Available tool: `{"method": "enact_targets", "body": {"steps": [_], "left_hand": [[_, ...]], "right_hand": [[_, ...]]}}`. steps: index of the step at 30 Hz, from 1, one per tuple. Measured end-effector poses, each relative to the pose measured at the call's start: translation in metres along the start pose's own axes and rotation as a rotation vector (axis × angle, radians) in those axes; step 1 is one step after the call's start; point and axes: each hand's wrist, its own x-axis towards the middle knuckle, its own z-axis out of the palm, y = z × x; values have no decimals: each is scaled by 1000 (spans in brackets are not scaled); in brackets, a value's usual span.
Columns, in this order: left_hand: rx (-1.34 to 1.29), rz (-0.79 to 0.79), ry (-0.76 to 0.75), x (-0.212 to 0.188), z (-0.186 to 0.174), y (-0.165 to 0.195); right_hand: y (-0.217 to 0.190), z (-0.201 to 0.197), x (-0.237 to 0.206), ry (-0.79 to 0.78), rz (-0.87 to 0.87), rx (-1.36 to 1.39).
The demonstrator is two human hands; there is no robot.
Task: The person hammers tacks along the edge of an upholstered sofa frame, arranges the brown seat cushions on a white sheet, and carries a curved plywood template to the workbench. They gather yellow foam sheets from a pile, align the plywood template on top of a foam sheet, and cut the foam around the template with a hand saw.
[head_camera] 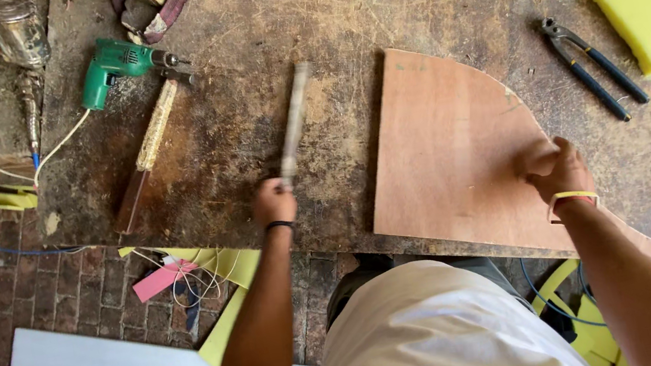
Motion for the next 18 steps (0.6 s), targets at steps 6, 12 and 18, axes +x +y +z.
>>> {"method": "enact_targets", "body": {"steps": [6, 12, 18], "left_hand": [[229, 92, 384, 38, -69, -35], [159, 248, -155, 4, -13, -11], [61, 128, -153, -11, 12, -10]], "right_hand": [[-73, 30, -22, -96, -109, 24], [-113, 39, -60, -262, -253, -18], [-124, 29, -112, -498, -281, -477]]}}
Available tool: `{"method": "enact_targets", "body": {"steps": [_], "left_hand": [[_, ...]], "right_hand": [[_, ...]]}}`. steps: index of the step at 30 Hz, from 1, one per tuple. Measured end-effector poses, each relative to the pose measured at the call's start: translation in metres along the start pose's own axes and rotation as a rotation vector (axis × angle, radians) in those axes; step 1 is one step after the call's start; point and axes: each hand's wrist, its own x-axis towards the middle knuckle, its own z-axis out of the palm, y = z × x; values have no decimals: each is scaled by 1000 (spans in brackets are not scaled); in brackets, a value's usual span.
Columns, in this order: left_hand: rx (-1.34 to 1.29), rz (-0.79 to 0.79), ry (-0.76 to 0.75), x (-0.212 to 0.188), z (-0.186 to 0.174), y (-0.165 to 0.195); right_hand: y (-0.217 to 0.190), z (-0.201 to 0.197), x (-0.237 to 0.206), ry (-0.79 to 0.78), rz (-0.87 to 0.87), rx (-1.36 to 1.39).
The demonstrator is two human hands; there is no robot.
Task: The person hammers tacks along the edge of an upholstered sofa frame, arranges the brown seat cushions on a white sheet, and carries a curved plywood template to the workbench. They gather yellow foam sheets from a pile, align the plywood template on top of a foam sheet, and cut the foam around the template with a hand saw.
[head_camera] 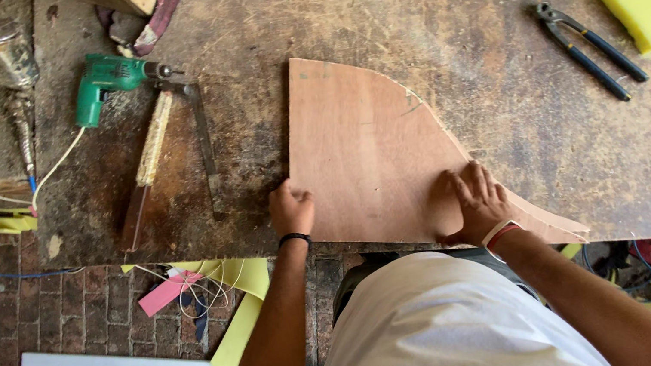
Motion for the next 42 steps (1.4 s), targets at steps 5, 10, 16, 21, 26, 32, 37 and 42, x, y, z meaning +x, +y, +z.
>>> {"method": "enact_targets", "body": {"steps": [5, 10, 16, 21, 26, 32, 37, 42], "left_hand": [[-41, -98, 18, -2, -10, 24], [-246, -188, 18, 7, -2, 67], [-646, -47, -254, 55, 38, 136], [-430, -89, -190, 70, 64, 241], [-333, -85, -148, 66, 88, 322], [-255, -139, -97, 57, 131, 342], [-310, -62, -153, 59, 154, 317], [-619, 423, -256, 46, 146, 280]], "right_hand": [[18, 9, 10, 52, -81, 48], [75, 1, 38, 95, -79, 579], [145, -26, 52, 235, -78, 835], [198, -49, 41, 373, 232, 1094], [251, -42, 3, 360, 262, 730], [267, -18, 13, 270, 198, 523], [293, 7, 40, 359, 111, 365], [301, 30, 50, 330, 80, 292]]}}
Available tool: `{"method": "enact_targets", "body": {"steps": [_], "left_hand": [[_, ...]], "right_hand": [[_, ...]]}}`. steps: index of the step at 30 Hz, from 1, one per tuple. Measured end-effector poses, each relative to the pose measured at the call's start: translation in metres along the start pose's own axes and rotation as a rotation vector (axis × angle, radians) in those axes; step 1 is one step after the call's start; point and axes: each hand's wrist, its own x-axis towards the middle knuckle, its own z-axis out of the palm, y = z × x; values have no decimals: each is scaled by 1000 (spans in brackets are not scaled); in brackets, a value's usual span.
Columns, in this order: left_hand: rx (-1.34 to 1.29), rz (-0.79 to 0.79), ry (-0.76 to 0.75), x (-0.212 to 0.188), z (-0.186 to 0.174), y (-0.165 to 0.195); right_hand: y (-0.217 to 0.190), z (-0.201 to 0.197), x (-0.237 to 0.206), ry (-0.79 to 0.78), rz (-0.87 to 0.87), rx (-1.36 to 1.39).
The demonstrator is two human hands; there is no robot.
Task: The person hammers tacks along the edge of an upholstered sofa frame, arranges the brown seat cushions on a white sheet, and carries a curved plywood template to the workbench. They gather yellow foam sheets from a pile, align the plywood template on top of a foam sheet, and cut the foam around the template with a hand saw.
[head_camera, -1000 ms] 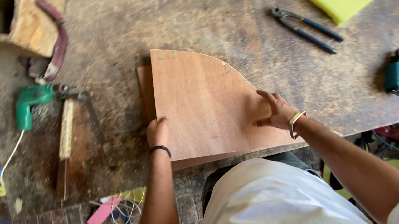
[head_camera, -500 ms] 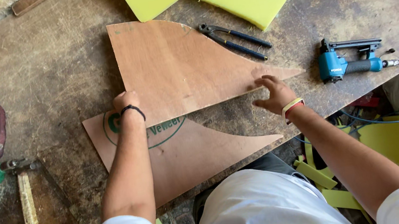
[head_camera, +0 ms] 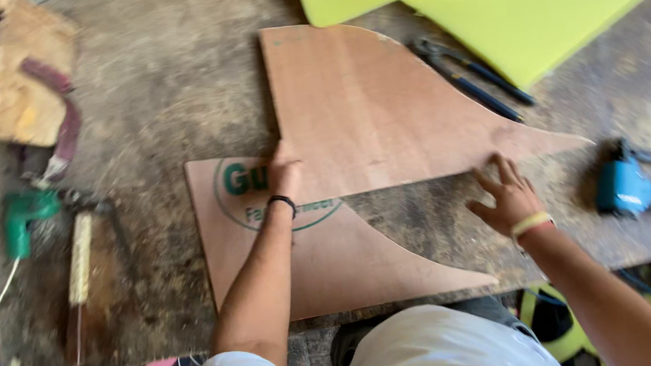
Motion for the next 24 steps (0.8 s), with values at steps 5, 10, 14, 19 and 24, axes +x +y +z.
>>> {"method": "enact_targets", "body": {"steps": [5, 10, 14, 19, 24], "left_hand": [[946, -59, -310, -7, -34, 22], [922, -227, -418, -20, -59, 22], [944, -162, -454, -40, -84, -6], [883, -209, -466, -62, -114, -25], [948, -71, -37, -104, -179, -49]], "right_hand": [[-34, 27, -16, 300, -62, 99], [-83, 54, -26, 38, -176, 164], [-136, 77, -37, -135, -425, 269], [-188, 93, -50, -180, -273, 254], [-215, 106, -30, -318, -242, 303]]}}
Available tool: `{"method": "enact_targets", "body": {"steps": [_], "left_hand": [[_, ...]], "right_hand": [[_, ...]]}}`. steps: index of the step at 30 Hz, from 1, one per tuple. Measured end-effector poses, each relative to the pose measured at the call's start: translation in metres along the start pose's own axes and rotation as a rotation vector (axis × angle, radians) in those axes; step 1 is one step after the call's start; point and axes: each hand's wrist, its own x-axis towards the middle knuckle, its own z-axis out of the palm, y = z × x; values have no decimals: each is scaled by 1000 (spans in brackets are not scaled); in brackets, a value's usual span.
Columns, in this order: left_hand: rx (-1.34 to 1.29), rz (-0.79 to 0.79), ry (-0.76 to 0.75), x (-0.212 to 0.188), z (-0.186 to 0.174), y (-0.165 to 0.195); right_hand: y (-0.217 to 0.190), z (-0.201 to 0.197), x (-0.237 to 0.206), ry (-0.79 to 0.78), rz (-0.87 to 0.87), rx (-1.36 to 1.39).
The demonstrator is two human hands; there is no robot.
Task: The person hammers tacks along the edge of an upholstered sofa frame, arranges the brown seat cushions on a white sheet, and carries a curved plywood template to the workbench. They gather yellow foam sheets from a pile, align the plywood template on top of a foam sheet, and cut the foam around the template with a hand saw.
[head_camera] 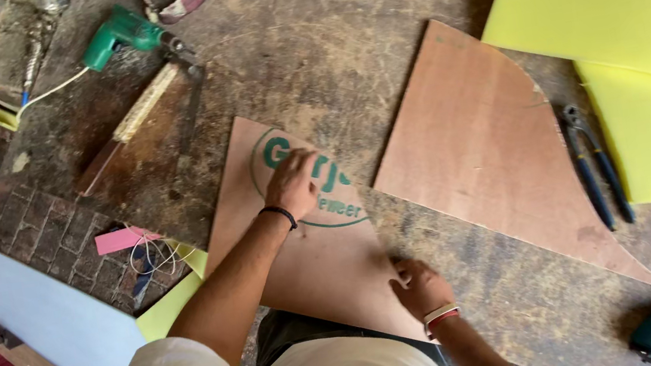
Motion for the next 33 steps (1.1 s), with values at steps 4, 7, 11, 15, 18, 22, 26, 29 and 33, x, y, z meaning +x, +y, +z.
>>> {"method": "enact_targets", "body": {"steps": [4, 7, 11, 15, 18, 22, 26, 29, 33], "left_hand": [[38, -494, 184, -19, -14, -94], [-88, -567, 156, -45, -12, -149], [-262, -311, 99, -64, 0, -169], [-403, -219, 80, -57, -16, -179], [-553, -247, -32, -35, -35, -184], [-682, -178, -13, -19, -48, -189], [-595, -26, 9, -18, -49, -197], [-610, -102, -82, -20, -47, -201], [-672, -248, -114, -25, -51, -204]], "right_hand": [[-22, 22, 28, 131, -16, -67], [-45, 39, 37, 186, 97, -129], [-72, 60, 29, 403, 305, -132], [-100, 76, 22, 612, 316, -194], [-122, 77, 28, 691, 316, -225], [-145, 62, 42, 667, 382, -117], [-153, 50, 51, 621, 390, -68], [-154, 53, 54, 645, 319, -123], [-164, 72, 64, 715, 25, -155]]}}
